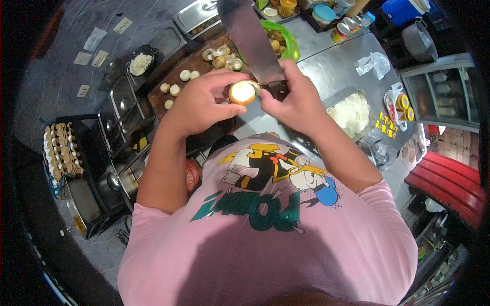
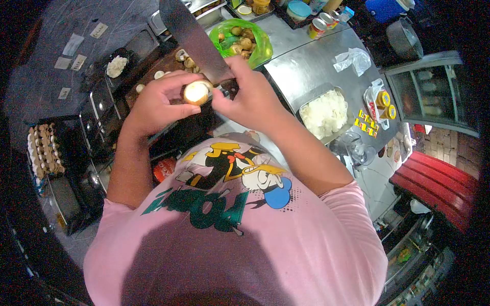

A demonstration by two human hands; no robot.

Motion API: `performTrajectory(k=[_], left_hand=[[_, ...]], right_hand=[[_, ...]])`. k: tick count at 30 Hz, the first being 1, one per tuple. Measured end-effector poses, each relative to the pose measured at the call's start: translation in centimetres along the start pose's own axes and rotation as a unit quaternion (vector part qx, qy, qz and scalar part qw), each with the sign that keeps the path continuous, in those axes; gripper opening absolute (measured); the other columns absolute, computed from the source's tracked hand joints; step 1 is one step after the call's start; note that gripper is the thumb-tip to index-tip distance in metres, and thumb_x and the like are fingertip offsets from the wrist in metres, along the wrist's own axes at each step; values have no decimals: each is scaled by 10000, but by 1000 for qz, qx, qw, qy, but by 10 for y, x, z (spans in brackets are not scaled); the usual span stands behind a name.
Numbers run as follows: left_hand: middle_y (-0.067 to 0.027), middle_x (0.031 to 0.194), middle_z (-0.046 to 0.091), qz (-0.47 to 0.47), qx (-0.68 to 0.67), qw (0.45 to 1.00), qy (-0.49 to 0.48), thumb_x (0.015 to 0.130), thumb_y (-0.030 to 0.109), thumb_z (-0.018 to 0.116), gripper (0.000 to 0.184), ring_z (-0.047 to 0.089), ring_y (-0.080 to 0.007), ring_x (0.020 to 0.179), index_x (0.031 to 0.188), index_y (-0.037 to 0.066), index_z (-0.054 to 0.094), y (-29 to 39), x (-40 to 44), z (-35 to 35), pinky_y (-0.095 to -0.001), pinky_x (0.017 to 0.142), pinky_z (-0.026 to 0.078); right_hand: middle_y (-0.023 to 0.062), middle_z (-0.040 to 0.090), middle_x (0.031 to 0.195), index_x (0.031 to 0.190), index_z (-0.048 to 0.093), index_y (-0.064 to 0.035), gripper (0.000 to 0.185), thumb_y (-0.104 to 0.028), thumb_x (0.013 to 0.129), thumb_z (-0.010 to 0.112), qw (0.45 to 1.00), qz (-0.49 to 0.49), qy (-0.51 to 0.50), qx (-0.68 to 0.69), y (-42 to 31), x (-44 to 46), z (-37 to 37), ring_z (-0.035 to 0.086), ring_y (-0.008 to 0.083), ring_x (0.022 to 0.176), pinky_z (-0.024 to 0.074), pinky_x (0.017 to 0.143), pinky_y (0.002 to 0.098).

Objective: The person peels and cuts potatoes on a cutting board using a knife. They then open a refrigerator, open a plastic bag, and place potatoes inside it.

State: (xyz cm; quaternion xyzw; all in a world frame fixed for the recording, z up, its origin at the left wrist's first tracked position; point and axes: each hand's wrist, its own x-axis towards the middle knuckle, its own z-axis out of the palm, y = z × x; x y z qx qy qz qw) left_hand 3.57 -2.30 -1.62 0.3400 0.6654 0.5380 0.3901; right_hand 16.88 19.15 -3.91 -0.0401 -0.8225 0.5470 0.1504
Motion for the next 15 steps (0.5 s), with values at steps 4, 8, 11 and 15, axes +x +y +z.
performTrajectory(k=[4,8,11,15], left_hand=[[-91,1362,647,0,7,1000,-3,854,-13,837,633,667,-192,1240,1445,-50,612,-7,1,2,-348,1078,540],[-97,1378,647,3,-7,1000,-9,870,-48,805,616,670,-183,1236,1452,-38,604,-6,1,4,-335,1077,542],[-104,1373,654,-14,-63,998,-9,878,-66,787,632,673,-186,1228,1474,-20,581,-8,2,5,-341,1073,546],[-133,1367,664,2,-289,955,60,939,-8,762,538,672,-207,1200,1443,-27,573,-33,14,26,-366,1037,555]], right_hand=[[140,777,1027,1276,562,-18,506,-123,861,831,1000,10,-7,-6,0,0,2,765,215,914,587,826,347],[142,778,1031,1281,552,-15,516,-122,864,835,1000,18,8,-15,4,2,3,771,223,921,591,826,349],[142,780,1031,1291,550,-13,524,-128,871,841,999,-13,25,-33,11,4,6,773,219,932,594,823,352],[210,776,1023,1308,518,-36,537,-214,901,819,996,-23,74,-45,19,5,11,774,416,924,609,768,473]])
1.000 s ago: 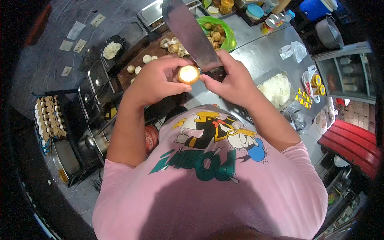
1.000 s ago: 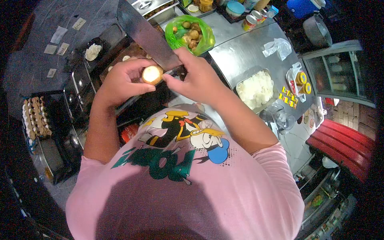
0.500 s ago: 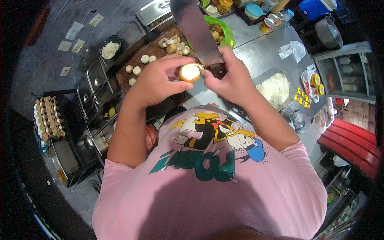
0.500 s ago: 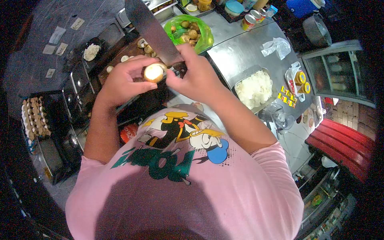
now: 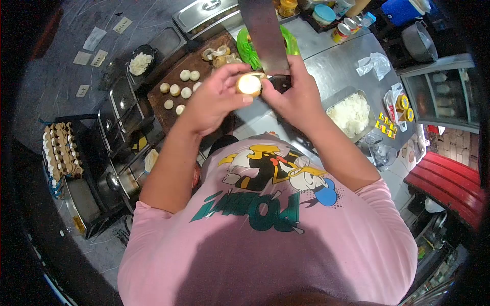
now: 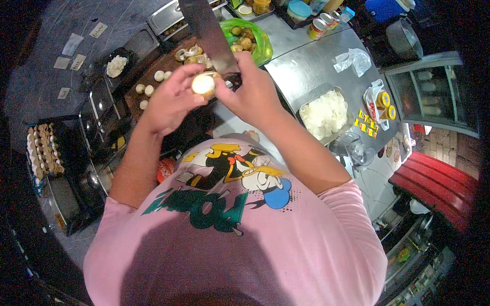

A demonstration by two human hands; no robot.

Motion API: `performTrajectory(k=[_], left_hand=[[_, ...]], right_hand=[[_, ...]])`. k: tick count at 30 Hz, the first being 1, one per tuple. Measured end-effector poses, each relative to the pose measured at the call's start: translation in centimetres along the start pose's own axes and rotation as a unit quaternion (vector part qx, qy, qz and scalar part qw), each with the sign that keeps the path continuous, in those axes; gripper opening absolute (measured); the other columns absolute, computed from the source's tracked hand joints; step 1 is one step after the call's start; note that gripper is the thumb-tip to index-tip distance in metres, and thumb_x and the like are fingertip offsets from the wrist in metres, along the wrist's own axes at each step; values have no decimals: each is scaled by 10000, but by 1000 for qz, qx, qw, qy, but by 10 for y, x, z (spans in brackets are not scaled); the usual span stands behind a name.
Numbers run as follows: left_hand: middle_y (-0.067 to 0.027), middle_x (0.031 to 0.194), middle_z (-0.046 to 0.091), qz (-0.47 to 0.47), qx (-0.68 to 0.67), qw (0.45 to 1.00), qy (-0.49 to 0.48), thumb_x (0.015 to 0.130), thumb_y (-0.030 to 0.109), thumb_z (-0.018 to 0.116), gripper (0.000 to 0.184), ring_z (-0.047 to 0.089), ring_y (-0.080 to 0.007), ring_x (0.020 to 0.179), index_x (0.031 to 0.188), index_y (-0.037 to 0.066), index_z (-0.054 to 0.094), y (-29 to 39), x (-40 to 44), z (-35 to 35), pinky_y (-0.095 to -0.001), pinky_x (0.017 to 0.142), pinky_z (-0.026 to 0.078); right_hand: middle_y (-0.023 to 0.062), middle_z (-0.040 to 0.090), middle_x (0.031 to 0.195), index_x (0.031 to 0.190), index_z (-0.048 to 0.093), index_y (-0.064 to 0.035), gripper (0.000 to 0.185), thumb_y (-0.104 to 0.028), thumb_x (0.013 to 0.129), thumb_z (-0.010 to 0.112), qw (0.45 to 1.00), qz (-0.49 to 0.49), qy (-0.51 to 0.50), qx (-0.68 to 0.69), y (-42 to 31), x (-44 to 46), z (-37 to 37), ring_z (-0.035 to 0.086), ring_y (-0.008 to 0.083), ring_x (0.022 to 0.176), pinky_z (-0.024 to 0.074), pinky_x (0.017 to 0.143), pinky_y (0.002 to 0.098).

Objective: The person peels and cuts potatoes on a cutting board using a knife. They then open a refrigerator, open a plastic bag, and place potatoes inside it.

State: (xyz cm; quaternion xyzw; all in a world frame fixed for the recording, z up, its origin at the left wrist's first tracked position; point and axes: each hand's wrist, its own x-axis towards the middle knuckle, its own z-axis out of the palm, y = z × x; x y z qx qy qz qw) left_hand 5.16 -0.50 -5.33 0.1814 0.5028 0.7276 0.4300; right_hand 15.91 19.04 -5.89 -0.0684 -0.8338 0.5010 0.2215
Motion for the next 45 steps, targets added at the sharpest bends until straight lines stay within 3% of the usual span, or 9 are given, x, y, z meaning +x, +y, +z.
performTrajectory(k=[4,14,16,23,28,32,37,41,45], left_hand=[[-94,1264,697,-109,-175,977,53,1045,162,709,378,678,-185,1077,1382,20,609,-16,3,6,-351,948,568],[15,1034,679,-193,-38,980,2,922,183,784,337,615,-101,869,1227,99,669,-12,7,-9,-294,737,497],[13,996,675,-197,-26,980,-4,909,183,790,318,605,-102,820,1193,90,681,-9,8,-9,-290,698,489],[-28,844,665,-228,56,972,-10,924,236,775,239,551,-115,600,1026,30,707,-15,11,-20,-266,535,430],[-52,855,684,-251,5,966,67,968,286,743,277,595,-124,632,1027,19,695,-33,13,-24,-284,549,463],[-62,833,685,-245,-79,965,39,1039,262,680,238,629,-140,673,1028,24,695,-49,7,-25,-275,558,484],[-14,1084,671,-215,-154,964,-33,1048,152,651,550,653,-122,915,1557,194,444,-77,-6,-52,-333,878,558],[-26,1069,674,-208,-196,957,38,1020,119,687,527,651,-135,896,1508,169,495,-99,-13,-76,-324,815,566],[-26,1013,691,-180,-8,972,150,961,87,764,424,661,-127,840,1358,115,618,-129,-18,-138,-305,742,569]], right_hand=[[219,773,1016,1312,511,-36,530,-224,919,811,1000,16,8,-22,1,-2,2,770,428,926,613,769,483],[192,778,997,1310,546,-38,492,-191,923,808,998,-51,14,-31,14,-2,6,778,408,898,621,756,464],[148,798,942,1284,541,-40,495,-148,904,840,997,-80,19,-13,15,0,7,803,264,829,609,712,360],[147,792,931,1276,550,-49,480,-153,906,839,998,-61,11,-14,10,4,7,798,256,816,601,701,360],[195,775,1019,1314,569,-64,459,-180,930,791,997,-45,-4,-60,15,3,8,770,408,881,617,736,458],[202,772,1014,1316,571,-63,463,-189,930,793,998,-17,-17,-55,16,-5,17,766,417,868,613,726,471],[235,757,976,1330,565,-46,485,-219,937,792,997,12,-28,-65,36,-8,37,758,431,855,604,714,481],[243,754,975,1330,559,-39,480,-224,946,783,995,27,-38,-93,46,5,55,753,438,843,596,702,483],[252,752,979,1319,556,-43,453,-232,961,759,994,57,-24,-93,81,34,91,736,470,857,581,719,515]])
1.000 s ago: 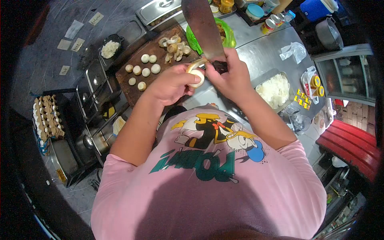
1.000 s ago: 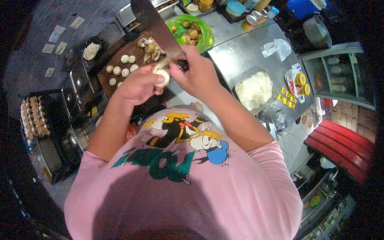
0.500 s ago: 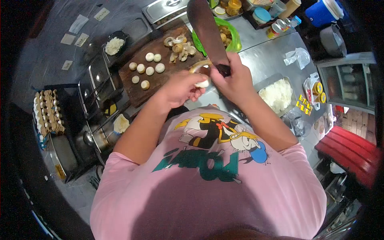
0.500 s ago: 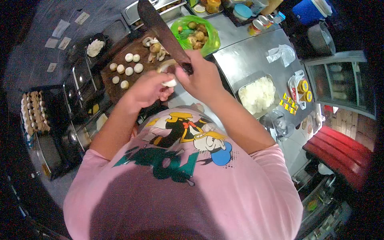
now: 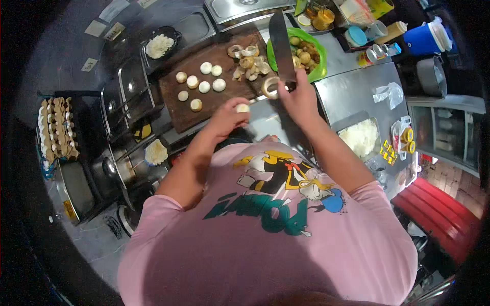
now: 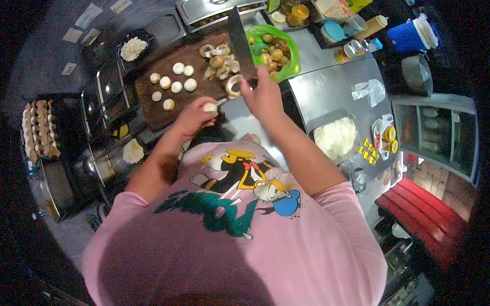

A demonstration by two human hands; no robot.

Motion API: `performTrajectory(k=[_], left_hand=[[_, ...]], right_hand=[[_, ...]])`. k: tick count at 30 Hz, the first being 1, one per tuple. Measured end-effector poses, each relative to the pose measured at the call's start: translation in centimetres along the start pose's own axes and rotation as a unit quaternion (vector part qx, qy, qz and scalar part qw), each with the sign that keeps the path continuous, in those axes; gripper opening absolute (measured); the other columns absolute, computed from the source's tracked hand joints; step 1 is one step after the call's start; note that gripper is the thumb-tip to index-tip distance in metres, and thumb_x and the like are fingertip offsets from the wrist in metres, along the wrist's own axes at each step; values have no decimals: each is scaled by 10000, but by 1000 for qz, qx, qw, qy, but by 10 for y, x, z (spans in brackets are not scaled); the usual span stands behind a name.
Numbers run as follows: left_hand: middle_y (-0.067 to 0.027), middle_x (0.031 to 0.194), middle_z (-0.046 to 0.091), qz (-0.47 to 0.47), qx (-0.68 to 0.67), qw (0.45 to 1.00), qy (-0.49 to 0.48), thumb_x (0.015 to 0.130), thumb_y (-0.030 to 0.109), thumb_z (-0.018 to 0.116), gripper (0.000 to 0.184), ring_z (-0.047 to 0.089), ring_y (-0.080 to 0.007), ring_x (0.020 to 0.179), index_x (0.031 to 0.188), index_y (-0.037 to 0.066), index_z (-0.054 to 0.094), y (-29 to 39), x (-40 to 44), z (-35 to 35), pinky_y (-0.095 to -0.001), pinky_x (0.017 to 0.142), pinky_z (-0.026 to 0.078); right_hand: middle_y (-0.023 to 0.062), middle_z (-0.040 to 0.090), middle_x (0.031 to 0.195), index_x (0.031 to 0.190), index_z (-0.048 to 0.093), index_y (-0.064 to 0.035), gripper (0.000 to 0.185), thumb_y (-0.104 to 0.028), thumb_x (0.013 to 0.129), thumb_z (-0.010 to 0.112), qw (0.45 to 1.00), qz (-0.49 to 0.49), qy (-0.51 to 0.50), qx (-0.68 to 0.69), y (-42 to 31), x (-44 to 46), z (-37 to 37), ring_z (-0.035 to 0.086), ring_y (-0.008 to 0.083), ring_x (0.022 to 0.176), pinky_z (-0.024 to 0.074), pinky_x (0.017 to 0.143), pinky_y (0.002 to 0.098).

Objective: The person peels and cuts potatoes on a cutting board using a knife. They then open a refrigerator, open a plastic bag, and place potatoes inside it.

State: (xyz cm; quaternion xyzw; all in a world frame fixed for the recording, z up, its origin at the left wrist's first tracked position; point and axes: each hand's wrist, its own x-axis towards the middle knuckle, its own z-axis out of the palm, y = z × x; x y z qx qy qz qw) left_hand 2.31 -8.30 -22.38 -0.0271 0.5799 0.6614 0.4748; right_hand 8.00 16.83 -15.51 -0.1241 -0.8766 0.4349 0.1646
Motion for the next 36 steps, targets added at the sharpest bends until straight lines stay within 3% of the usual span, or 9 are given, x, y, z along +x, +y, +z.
performTrajectory(k=[2,3,5,8,11,20,28,32,36], left_hand=[[-32,922,707,81,203,967,128,918,76,793,299,669,-106,774,1202,84,701,14,-1,-42,-314,689,567],[-97,970,739,40,268,951,148,870,95,816,333,724,-207,832,1187,81,714,23,5,-62,-368,761,582],[-182,1038,747,214,476,826,210,844,127,820,383,733,-357,952,1206,77,706,28,16,-101,-441,858,575],[-234,1123,732,245,485,802,246,835,175,815,382,681,-456,1097,1185,69,708,49,39,-134,-495,939,550],[-211,1154,731,127,484,825,261,848,223,822,406,710,-428,1089,1205,72,699,70,49,-139,-487,948,564],[-199,1269,694,197,561,786,171,874,229,770,445,648,-408,1229,1269,42,689,80,61,-198,-499,1034,527],[-112,1451,599,83,718,691,21,923,170,710,538,623,-386,1287,1443,129,577,102,57,-215,-498,1058,543],[-132,1437,607,79,716,693,0,909,169,751,558,650,-368,1252,1437,124,573,120,52,-213,-496,1049,550],[-124,1340,677,105,367,921,-85,914,112,789,596,700,-252,1172,1461,86,555,149,23,-201,-390,1015,560]], right_hand=[[249,753,1014,1282,555,-42,421,-229,958,748,999,-21,28,-12,21,37,34,719,493,927,577,787,538],[249,753,1014,1282,555,-42,421,-229,958,748,999,-22,26,-12,23,50,46,719,493,927,577,787,538],[249,752,1012,1238,554,-35,394,-219,949,749,998,42,22,-47,22,72,70,715,498,940,576,804,545],[262,747,964,1205,552,-30,381,-213,941,757,998,35,33,-35,31,101,106,714,503,914,572,794,561],[263,748,1002,1211,555,-25,379,-200,943,757,997,54,31,-35,27,113,125,717,493,944,572,813,558],[256,762,1101,1288,578,-18,458,-256,948,773,993,94,17,-64,33,101,134,727,474,1024,581,871,502],[281,754,1042,1238,571,-6,402,-296,1005,723,989,93,56,-103,14,84,124,731,480,928,577,809,539],[271,750,1042,1189,592,6,377,-306,1017,716,986,119,60,-104,-5,69,110,728,465,910,570,799,522],[234,716,954,1112,609,-24,280,-293,1059,668,988,150,-22,-26,-53,46,92,709,421,861,549,757,485]])
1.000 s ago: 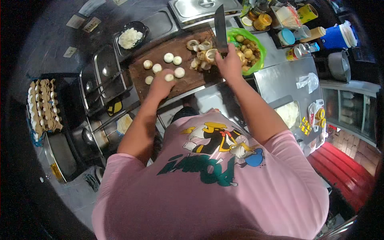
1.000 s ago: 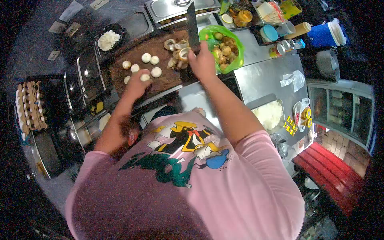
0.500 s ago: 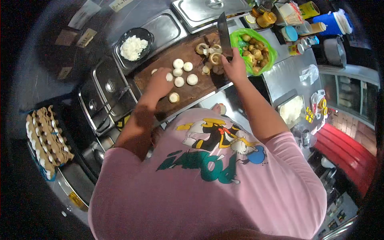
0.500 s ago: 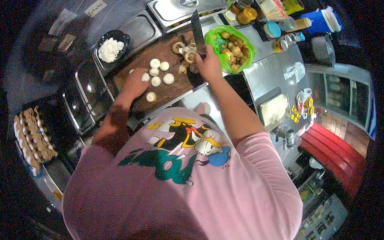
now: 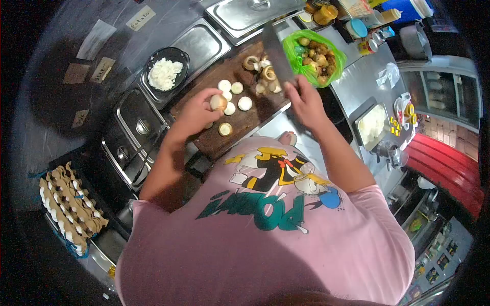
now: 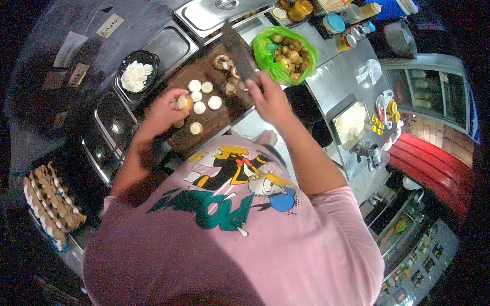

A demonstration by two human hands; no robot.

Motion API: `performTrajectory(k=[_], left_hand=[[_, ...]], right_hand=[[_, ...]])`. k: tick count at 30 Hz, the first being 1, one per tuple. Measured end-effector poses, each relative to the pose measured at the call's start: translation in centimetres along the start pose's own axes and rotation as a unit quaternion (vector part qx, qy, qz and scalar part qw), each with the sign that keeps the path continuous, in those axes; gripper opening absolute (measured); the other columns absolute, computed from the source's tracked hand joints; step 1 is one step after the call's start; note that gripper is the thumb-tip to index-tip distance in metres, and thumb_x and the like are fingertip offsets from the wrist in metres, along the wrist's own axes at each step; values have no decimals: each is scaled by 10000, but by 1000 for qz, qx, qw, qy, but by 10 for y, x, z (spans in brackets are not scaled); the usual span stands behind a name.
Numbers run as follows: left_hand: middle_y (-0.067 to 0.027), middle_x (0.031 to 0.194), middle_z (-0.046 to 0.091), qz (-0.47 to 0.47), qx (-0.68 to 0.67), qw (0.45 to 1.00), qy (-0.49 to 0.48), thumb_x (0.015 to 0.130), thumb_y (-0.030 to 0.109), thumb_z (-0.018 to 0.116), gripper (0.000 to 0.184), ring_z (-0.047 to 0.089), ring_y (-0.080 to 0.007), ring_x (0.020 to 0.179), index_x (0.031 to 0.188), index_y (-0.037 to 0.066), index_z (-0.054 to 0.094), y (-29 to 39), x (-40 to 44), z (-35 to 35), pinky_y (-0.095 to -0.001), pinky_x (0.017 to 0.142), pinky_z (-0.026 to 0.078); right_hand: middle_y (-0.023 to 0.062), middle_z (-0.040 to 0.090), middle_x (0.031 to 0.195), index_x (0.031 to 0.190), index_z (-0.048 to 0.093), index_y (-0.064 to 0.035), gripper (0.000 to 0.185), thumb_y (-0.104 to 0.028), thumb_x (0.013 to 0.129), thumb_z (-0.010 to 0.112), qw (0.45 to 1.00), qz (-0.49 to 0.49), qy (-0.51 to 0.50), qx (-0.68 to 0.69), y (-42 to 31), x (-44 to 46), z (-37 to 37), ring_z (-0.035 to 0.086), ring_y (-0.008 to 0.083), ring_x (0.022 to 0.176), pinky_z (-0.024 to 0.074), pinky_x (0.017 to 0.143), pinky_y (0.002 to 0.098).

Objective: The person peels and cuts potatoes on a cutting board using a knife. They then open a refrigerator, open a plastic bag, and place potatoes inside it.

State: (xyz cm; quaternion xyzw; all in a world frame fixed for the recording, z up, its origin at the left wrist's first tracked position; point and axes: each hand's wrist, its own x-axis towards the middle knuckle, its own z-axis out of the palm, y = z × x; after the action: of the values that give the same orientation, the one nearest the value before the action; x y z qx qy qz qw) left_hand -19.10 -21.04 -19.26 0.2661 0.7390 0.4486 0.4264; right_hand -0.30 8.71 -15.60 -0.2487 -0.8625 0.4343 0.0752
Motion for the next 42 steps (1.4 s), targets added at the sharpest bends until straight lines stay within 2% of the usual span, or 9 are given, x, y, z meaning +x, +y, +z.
performTrajectory(k=[1,7,9,10,13,15,16,37,42], left_hand=[[-111,1323,689,-3,-215,975,-55,911,85,797,608,705,-206,1157,1471,76,560,8,-2,-1,-340,1010,555],[-105,1287,677,38,-304,947,-100,965,51,772,578,698,-171,1083,1468,-19,496,64,15,20,-325,959,567],[-112,1297,667,53,-317,942,-95,973,57,767,575,699,-179,1073,1469,-25,488,76,19,29,-330,951,572],[-120,1307,656,68,-334,936,-87,981,62,763,572,701,-186,1062,1469,-31,480,81,22,33,-335,943,577],[-129,1280,656,96,-380,917,-75,994,74,751,546,708,-206,1040,1461,-21,484,91,29,46,-348,912,588],[-129,1264,657,91,-386,914,-90,992,77,756,544,710,-211,1035,1456,-17,487,100,32,49,-352,898,592],[-128,1249,658,84,-395,910,-100,989,80,761,543,712,-215,1030,1451,-13,490,104,33,52,-357,884,596],[-71,1158,734,95,-170,968,-160,878,85,873,561,708,-132,1047,1351,-5,586,173,49,68,-289,900,568],[-57,1110,735,108,-149,970,-158,850,111,902,563,700,-119,991,1313,-18,608,184,48,65,-282,851,565]], right_hand=[[225,697,912,1087,608,-37,256,-288,1072,652,997,41,-67,28,-16,-9,-4,701,411,850,542,744,476],[217,664,834,1087,509,-47,221,-243,1089,613,986,-55,-151,44,-70,-37,-18,661,452,760,507,663,490],[140,640,791,1122,562,-27,188,-202,1091,623,988,-77,-116,67,-74,-40,-25,620,262,666,488,633,394],[140,640,791,1122,562,-27,188,-202,1091,623,989,-77,-110,66,-74,-41,-29,620,262,666,488,633,394],[161,647,805,1136,555,-30,181,-194,1092,616,991,-88,-80,62,-75,-46,-40,619,294,671,487,634,402],[242,697,847,1140,510,-23,208,-189,1073,616,993,-96,-48,57,-77,-51,-47,694,482,795,516,663,536],[242,697,847,1140,510,-23,208,-189,1073,616,993,-95,-42,56,-76,-53,-51,694,482,795,516,663,536],[235,670,824,1200,483,0,229,-153,1081,605,993,-110,25,42,-70,-64,-86,657,459,732,493,643,481],[272,706,911,1139,496,-3,251,-218,1073,608,995,-89,3,44,-76,-61,-91,696,504,852,543,717,559]])
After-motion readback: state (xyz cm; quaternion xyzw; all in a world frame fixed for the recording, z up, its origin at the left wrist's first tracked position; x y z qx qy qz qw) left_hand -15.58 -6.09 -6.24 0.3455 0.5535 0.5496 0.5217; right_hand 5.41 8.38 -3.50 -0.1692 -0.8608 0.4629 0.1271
